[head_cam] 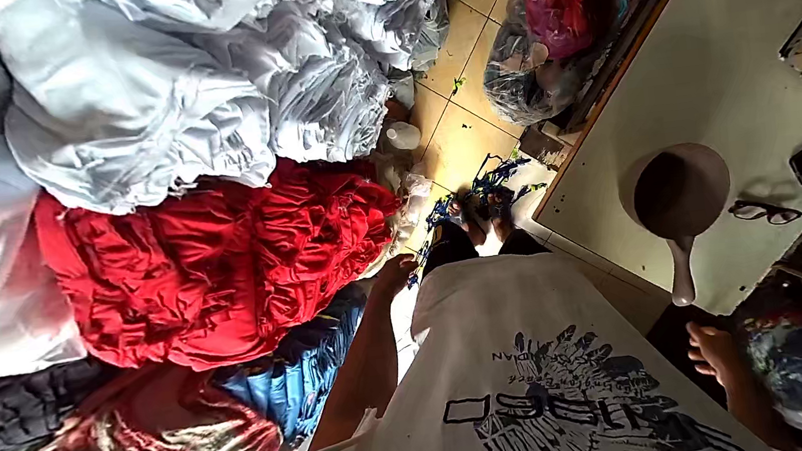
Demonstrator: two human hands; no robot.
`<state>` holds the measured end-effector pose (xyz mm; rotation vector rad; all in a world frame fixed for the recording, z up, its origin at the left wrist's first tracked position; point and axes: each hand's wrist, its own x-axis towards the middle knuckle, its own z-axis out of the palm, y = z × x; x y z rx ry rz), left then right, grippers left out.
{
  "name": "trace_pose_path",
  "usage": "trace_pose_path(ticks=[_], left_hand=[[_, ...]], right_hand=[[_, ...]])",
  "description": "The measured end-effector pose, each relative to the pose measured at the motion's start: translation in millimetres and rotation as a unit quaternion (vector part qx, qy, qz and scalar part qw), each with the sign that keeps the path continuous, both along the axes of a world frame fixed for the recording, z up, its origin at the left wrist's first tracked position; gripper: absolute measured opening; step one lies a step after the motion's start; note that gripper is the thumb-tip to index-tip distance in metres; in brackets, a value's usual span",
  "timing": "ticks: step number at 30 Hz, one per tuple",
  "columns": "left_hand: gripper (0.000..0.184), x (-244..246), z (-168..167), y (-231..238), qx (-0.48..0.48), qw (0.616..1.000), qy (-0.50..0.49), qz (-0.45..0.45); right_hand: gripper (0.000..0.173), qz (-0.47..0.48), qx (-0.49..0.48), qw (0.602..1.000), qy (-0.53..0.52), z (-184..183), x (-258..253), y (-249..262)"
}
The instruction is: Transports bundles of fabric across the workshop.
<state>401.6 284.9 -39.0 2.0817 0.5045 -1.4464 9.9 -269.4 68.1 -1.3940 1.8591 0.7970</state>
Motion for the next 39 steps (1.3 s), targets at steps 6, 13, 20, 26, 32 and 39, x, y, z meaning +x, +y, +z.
trace_pose_path(ticks=[6,13,20,26,32,39], left_hand=[[0.045,42,-11,6,-0.023,1.000,-0.018,0.012],[0.043,101,-26,-2,-0.082,0.996,-0.029,0.002],[0.044,102,-24,67,-0.114,0.986,-0.069,0.099],[0.043,48,-12,152,0.009,0.987,-0.004,0.162],[0.042,58,-23,162,0.039,0.975,-0.011,0.216],[0.044,95,-3,97,-0.106,0.967,-0.089,0.213]], right_hand=[[0.041,0.279,0.224,0.930,-0.087,49,116,77],[0.042,0.430,-0.109,0.842,-0.308,46,342,129],[0.071,0.524,-0.259,0.779,-0.226,-60,406,118],[0.055,0.512,-0.301,0.771,-0.229,-76,403,126],[0.047,0.514,-0.344,0.747,-0.244,-86,402,126],[0.044,0.531,-0.347,0.740,-0.224,-78,408,129]])
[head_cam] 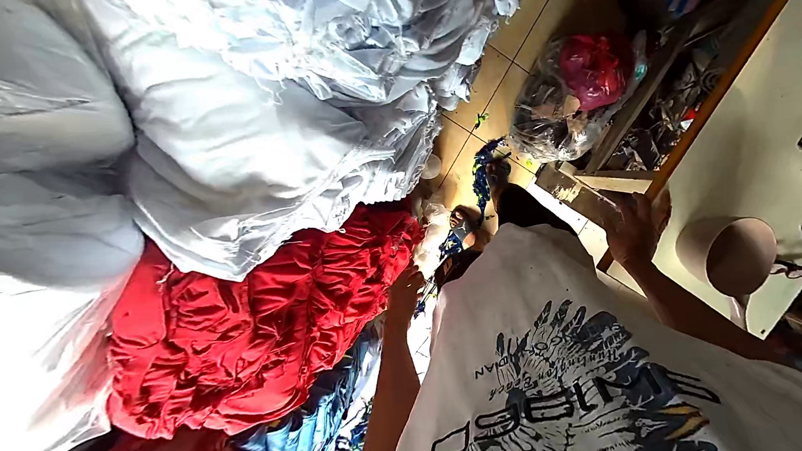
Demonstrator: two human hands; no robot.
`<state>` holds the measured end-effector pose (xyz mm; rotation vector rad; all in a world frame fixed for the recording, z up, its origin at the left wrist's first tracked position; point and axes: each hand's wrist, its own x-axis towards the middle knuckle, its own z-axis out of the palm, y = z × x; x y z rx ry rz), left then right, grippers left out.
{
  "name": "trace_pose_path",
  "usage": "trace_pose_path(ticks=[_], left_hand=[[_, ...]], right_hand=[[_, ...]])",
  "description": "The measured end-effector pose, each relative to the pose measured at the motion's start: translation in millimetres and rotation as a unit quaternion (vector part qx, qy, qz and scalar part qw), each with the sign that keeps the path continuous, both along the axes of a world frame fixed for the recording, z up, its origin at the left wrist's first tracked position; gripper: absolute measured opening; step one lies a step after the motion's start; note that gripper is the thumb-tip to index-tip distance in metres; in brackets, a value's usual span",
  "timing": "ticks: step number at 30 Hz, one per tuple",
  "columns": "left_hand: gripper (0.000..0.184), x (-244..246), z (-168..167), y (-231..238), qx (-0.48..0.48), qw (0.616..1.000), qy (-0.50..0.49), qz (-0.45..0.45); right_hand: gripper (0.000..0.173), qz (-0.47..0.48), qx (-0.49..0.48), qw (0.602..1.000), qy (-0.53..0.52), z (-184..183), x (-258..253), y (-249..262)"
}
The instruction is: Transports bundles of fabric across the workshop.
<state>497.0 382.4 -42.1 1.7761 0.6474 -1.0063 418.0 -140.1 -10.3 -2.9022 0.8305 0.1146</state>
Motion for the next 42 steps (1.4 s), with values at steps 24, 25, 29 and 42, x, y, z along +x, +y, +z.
trace_pose_path(ticks=[24,25,29,42], left_hand=[[0.045,89,-25,-28,0.051,0.987,-0.006,-0.153],[0.045,91,-23,-35,0.040,0.990,-0.015,-0.135],[0.045,82,-8,-55,-0.009,0.995,-0.020,-0.101],[0.046,82,-31,-29,0.072,0.959,0.036,-0.271]], right_hand=[[0.043,-0.018,-0.003,1.000,0.007,-9,-2,-5],[0.044,-0.019,-0.006,1.000,0.012,-10,-2,-6],[0.042,-0.016,0.002,1.000,-0.002,-8,-4,-3],[0.040,-0.010,-0.001,0.999,-0.037,-7,-3,-5]])
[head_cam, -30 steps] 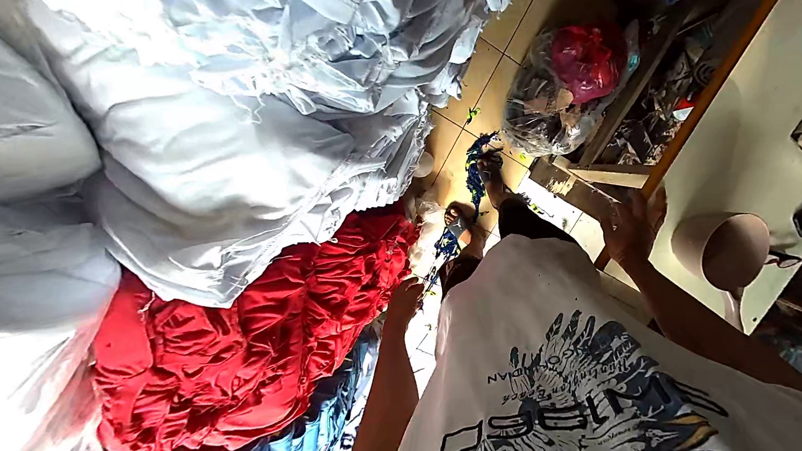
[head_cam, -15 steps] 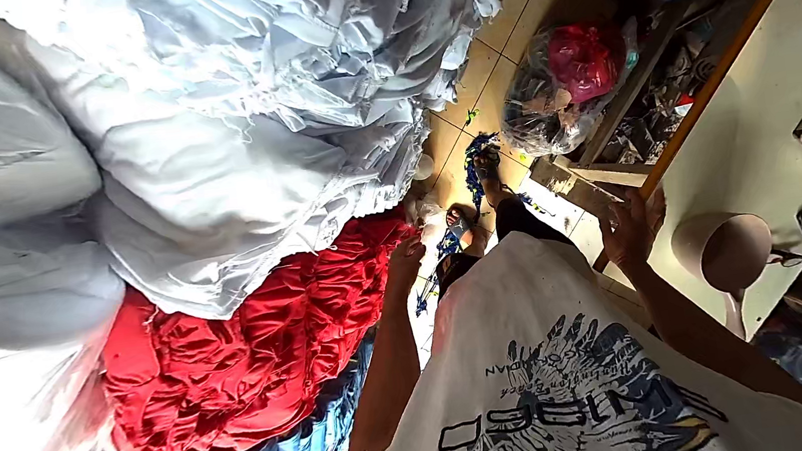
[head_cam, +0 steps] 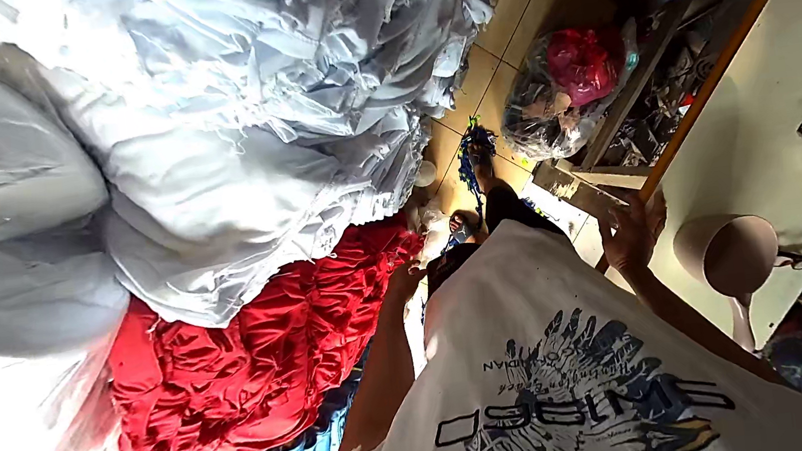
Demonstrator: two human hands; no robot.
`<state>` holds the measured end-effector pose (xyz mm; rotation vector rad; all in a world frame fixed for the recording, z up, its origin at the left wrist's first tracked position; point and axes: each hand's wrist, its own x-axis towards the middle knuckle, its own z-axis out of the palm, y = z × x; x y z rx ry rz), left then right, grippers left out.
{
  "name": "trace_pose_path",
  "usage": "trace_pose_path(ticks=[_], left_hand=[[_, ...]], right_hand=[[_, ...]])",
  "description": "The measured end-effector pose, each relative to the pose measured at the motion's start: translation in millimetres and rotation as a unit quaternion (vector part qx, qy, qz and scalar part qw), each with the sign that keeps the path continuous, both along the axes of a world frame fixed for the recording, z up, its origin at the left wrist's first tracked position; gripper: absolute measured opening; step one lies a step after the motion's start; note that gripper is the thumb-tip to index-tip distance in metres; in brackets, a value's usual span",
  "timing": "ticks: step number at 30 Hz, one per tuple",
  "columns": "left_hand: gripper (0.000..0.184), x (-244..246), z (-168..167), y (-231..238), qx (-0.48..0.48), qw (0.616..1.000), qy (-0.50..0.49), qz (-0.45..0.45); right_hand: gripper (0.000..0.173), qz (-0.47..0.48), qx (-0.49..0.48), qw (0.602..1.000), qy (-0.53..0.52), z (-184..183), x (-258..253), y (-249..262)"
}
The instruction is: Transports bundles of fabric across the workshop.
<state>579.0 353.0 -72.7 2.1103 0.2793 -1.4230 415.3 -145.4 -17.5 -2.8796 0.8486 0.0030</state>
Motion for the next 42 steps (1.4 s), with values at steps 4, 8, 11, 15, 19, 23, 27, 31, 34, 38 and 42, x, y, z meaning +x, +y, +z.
trace_pose_path(ticks=[4,8,11,15,19,23,27,31,34,38,42], left_hand=[[0.045,23,19,-8,-0.034,0.992,-0.076,0.093],[0.045,10,23,-9,-0.072,0.982,-0.085,0.153],[0.047,-31,9,6,-0.073,0.980,-0.044,0.177],[0.047,-112,4,33,-0.021,0.982,0.042,0.185],[0.045,-169,36,50,0.026,0.972,0.121,0.201],[0.049,-200,34,74,0.056,0.948,0.135,0.283],[0.049,-171,24,82,0.062,0.949,0.115,0.285],[0.047,-102,12,75,0.041,0.970,0.053,0.235],[0.048,-45,14,63,0.017,0.985,-0.024,0.168],[0.047,1,30,26,-0.064,0.975,-0.101,0.185],[0.049,-16,43,-1,-0.108,0.972,-0.075,0.193]], right_hand=[[0.040,-0.001,-0.003,1.000,0.002,-4,-1,1],[0.040,0.002,-0.003,1.000,0.017,-1,-1,1],[0.040,-0.001,-0.003,0.999,0.037,-1,0,3],[0.039,-0.008,-0.004,0.998,0.062,-2,-2,3],[0.039,-0.006,-0.012,0.998,0.066,-3,-3,2],[0.036,-0.014,-0.008,0.996,0.085,-4,-3,1],[0.038,-0.014,-0.002,0.996,0.088,1,-1,4],[0.041,-0.008,0.008,0.996,0.086,6,2,6],[0.042,-0.011,0.007,0.996,0.083,4,0,5],[0.040,-0.026,0.010,0.996,0.081,4,1,4],[0.042,-0.006,0.004,0.999,0.052,-3,-6,-1]])
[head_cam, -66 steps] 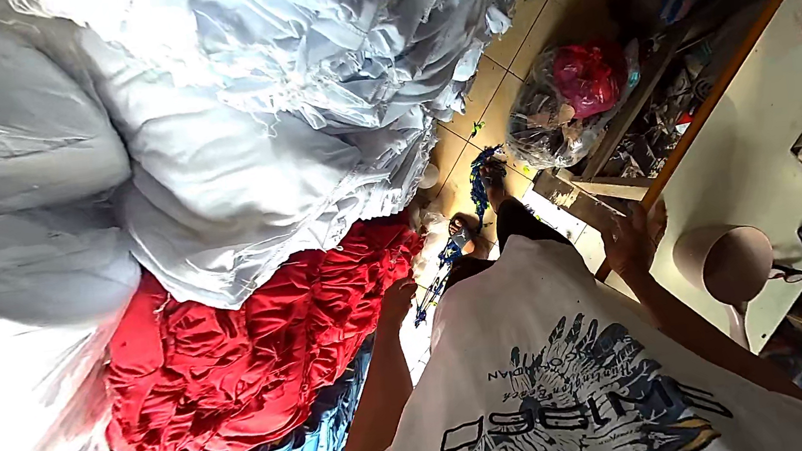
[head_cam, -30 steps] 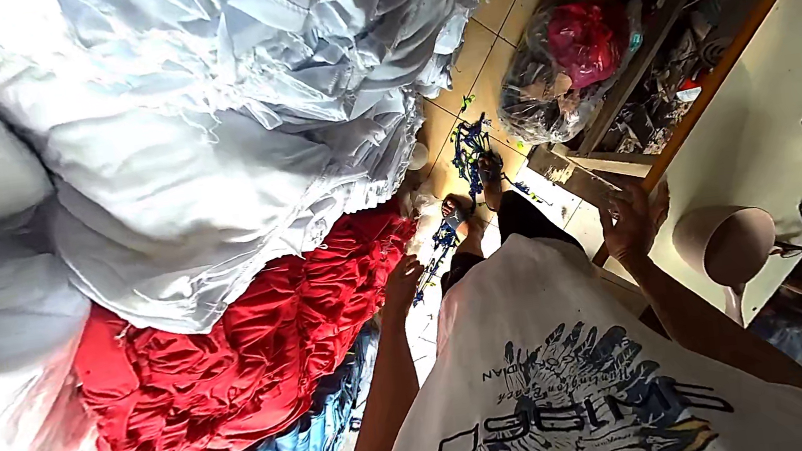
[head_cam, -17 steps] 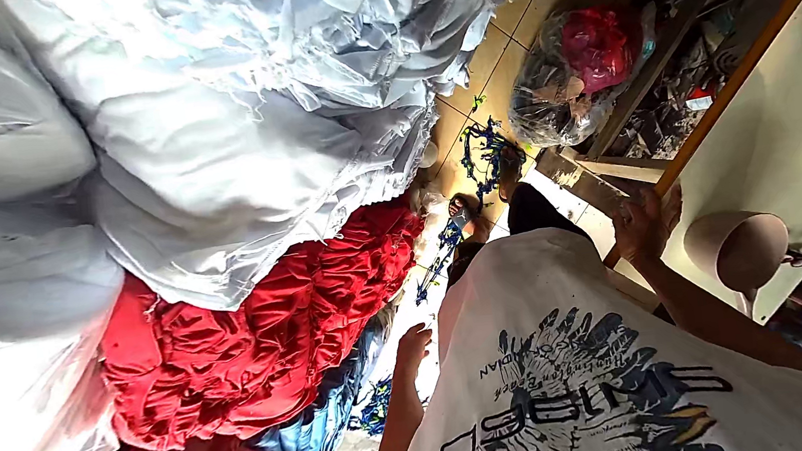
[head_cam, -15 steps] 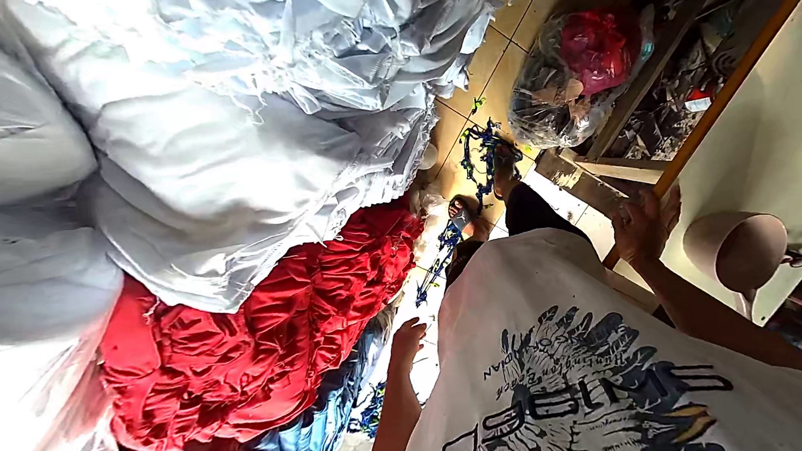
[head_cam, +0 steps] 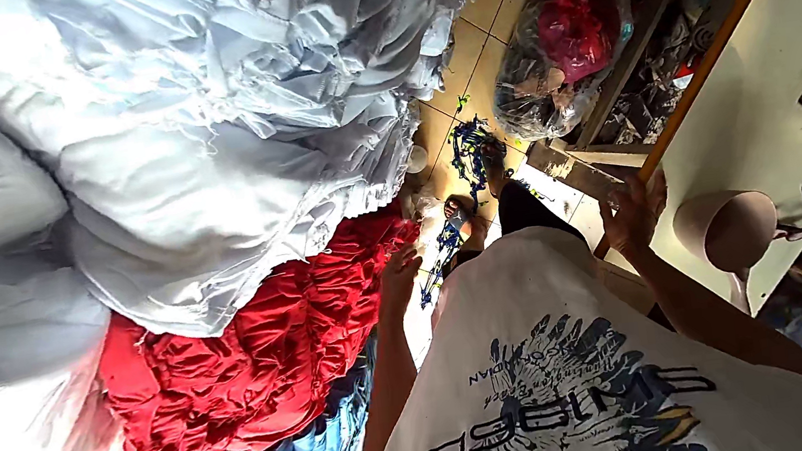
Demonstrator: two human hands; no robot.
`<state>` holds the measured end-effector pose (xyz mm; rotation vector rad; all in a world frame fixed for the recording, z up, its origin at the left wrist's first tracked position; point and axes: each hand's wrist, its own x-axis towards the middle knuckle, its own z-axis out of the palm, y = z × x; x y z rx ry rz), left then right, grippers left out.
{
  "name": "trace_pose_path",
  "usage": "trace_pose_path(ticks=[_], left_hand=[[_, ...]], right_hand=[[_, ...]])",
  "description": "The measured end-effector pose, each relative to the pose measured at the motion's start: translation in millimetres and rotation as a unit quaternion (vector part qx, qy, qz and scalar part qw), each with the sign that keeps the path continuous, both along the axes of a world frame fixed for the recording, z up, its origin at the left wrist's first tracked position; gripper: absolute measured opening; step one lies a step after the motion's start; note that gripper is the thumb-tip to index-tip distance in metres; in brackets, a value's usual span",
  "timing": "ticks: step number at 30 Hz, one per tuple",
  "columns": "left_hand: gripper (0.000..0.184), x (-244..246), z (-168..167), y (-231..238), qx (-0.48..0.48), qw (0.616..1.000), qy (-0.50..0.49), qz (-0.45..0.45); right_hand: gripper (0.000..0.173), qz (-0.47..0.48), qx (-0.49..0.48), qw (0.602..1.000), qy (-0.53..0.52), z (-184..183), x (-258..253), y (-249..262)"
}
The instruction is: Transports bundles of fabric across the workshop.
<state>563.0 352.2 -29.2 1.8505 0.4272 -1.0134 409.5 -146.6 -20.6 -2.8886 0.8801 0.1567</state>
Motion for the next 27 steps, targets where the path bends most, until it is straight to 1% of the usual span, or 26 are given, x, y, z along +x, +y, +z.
trace_pose_path(ticks=[2,4,6,8,9,11,13,16,18,21,24,27], left_hand=[[0.050,-21,-6,-1,0.024,0.999,0.021,-0.040],[0.052,-38,-15,0,0.061,0.990,0.061,-0.109],[0.052,-46,-26,3,0.077,0.975,0.107,-0.180],[0.053,-46,-38,10,0.084,0.963,0.141,-0.215],[0.053,-44,-42,13,0.091,0.961,0.147,-0.215],[0.052,-31,-48,15,0.105,0.967,0.130,-0.193],[0.051,-20,-41,12,0.111,0.977,0.094,-0.159],[0.050,-8,-35,3,0.070,0.993,0.058,-0.080],[0.049,-11,-31,-1,0.043,0.996,0.051,-0.051],[0.050,-23,-31,4,0.033,0.997,0.049,-0.053],[0.050,-49,-37,18,0.035,0.996,0.050,-0.057],[0.046,-71,-30,37,0.066,0.992,0.064,-0.085]], right_hand=[[0.042,0.001,0.004,1.000,-0.011,0,-1,1],[0.042,0.002,0.005,1.000,-0.016,2,1,4],[0.041,-0.001,0.001,1.000,-0.016,3,3,3],[0.039,-0.009,0.003,1.000,-0.012,3,5,4],[0.038,-0.013,0.006,1.000,-0.011,3,5,4],[0.036,-0.016,0.007,1.000,-0.015,2,6,2],[0.038,-0.014,0.004,1.000,-0.010,0,0,1],[0.036,-0.021,0.018,1.000,-0.011,-2,0,0],[0.037,-0.028,0.026,0.999,0.000,1,0,1],[0.036,-0.022,0.024,0.999,0.003,4,2,3],[0.032,-0.020,0.017,1.000,-0.006,4,0,4],[0.035,-0.009,0.011,1.000,-0.022,1,-1,2]])
